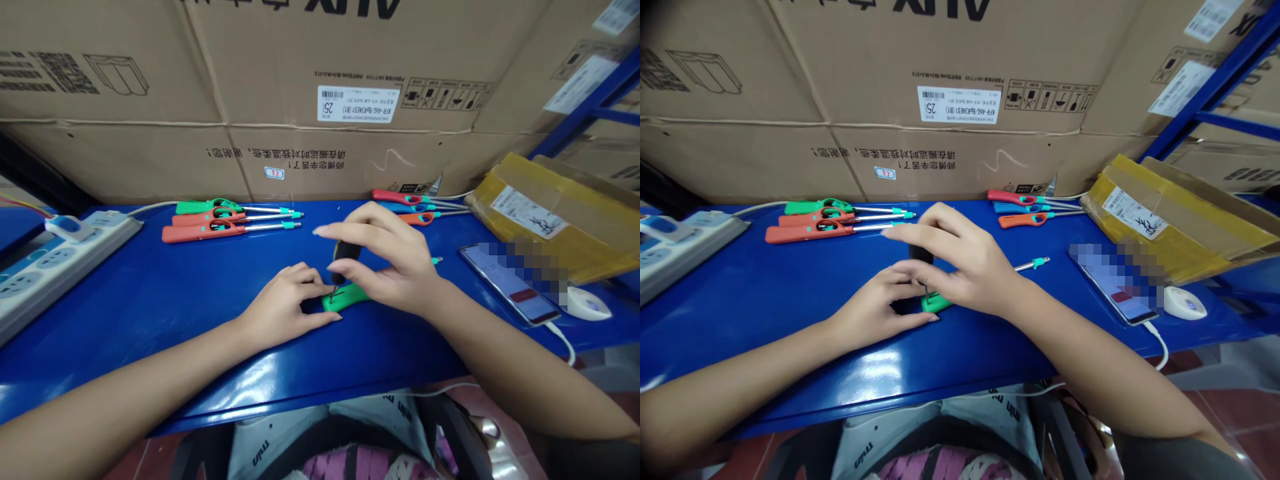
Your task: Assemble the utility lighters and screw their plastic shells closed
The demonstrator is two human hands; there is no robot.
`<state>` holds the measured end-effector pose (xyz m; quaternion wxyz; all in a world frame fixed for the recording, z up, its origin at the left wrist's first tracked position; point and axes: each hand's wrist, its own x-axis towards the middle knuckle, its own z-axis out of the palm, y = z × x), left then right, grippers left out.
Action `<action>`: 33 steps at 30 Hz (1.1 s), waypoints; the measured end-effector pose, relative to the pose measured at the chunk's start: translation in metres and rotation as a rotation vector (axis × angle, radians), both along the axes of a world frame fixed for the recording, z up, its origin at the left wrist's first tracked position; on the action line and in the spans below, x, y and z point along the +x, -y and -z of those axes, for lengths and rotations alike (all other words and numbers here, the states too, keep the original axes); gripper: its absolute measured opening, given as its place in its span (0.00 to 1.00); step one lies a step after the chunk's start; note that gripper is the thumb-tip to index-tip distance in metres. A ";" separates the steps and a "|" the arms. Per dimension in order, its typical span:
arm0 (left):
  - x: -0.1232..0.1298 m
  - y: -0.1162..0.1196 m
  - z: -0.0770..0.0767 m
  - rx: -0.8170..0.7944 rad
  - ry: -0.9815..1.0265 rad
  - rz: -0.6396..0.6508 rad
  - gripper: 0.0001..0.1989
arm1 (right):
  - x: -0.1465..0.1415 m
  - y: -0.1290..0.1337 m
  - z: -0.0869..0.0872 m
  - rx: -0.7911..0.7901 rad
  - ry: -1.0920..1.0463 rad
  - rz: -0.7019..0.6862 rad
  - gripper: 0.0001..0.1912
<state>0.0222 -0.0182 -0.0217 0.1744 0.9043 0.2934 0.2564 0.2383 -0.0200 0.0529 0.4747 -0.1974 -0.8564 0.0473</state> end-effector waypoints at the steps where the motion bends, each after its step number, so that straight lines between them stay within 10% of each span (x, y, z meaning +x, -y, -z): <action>1: 0.000 0.000 -0.001 0.002 0.001 0.000 0.16 | 0.000 0.000 -0.001 -0.026 0.025 -0.041 0.16; 33: 0.004 0.005 -0.002 0.007 0.023 -0.063 0.12 | -0.006 0.011 -0.004 -0.021 0.069 -0.059 0.12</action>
